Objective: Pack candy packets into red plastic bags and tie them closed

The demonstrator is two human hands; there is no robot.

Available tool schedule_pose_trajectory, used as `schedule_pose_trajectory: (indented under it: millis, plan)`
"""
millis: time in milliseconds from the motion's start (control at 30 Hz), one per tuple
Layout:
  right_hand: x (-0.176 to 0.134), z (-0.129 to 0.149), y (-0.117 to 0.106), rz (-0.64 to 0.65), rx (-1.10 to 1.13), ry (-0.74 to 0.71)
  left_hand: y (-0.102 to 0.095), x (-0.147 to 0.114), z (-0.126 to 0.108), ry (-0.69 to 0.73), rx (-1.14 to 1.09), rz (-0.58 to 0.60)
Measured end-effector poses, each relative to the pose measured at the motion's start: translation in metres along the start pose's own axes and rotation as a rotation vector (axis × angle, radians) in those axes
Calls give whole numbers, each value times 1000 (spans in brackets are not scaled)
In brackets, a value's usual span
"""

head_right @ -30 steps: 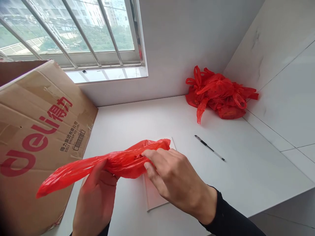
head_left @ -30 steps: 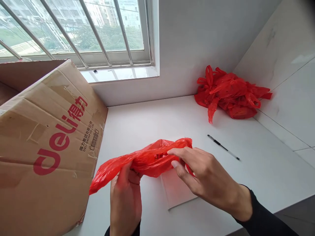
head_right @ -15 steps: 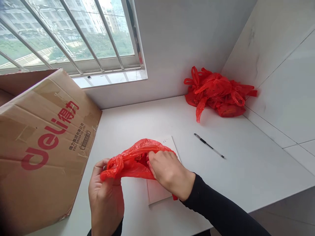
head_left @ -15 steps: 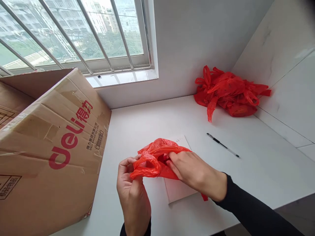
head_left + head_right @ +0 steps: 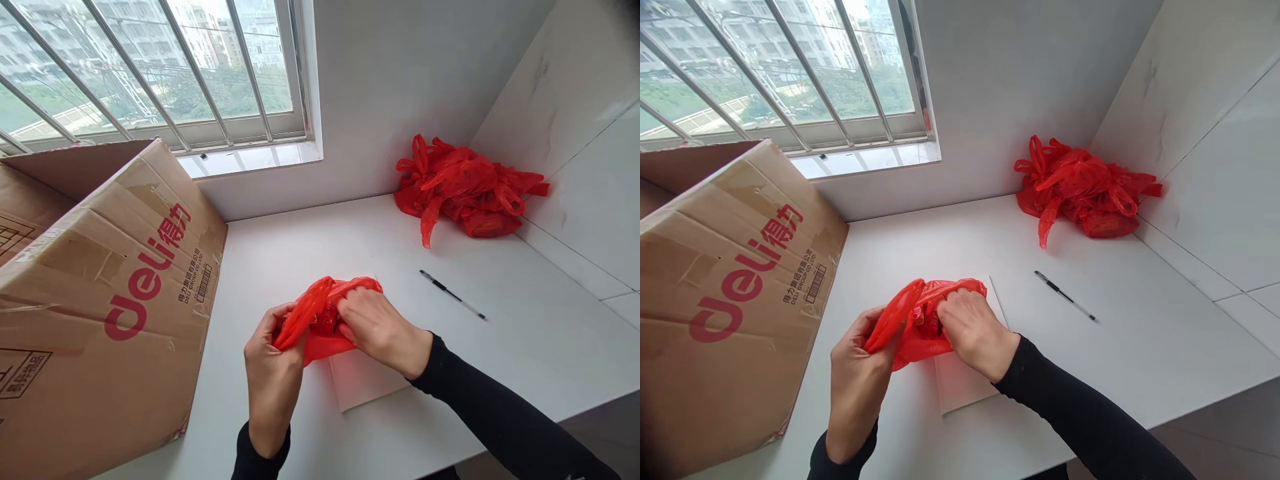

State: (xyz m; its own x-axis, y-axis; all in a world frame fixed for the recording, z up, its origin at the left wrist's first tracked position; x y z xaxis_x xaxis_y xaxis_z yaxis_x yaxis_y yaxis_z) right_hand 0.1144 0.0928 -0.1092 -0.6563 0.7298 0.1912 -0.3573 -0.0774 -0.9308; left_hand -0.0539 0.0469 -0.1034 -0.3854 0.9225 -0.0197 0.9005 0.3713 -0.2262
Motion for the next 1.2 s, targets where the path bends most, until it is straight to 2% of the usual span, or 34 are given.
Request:
schedule_pose_trajectory:
  millis: [133, 300, 400, 533, 633, 800, 1033, 1133, 1200]
  plan:
    - [2, 3, -2, 29, -37, -11, -6, 5, -2, 50, 22, -120]
    - [28, 24, -3, 83, -47, 18, 0, 3, -1, 114, 50, -87]
    - [41, 37, 4, 106, -11, 7, 1, -1, 4, 104, 21, -137]
    - [48, 39, 18, 66, 36, 17, -1, -3, 10, 68, -33, -201]
    - [48, 35, 22, 31, 61, 13, -3, -2, 10, 34, -73, -206]
    - [38, 28, 15, -7, 104, 10, -9, -2, 5, 39, -105, -190]
    - [25, 14, 6, -24, 197, 121, -15, -2, 4, -7, -130, -146]
    - [26, 16, 1, 19, 262, 80, -15, -2, 4, 11, -97, -130]
    - [23, 19, -1, 90, 324, -13, -15, -2, 6, 13, -82, -137]
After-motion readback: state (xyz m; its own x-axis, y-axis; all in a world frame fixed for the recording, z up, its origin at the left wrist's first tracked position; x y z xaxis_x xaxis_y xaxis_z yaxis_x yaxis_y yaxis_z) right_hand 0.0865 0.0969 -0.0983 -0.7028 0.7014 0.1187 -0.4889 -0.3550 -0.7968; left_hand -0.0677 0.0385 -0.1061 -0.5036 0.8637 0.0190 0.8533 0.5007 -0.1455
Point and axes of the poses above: each hand's wrist, its own x-axis towards the middle knuckle, its own y-axis out of the palm, z = x × y, the point moved 4 cm from there along x, towards the middle knuckle, and after that the axes turned 1 degree about x, right-handed, at the moved point
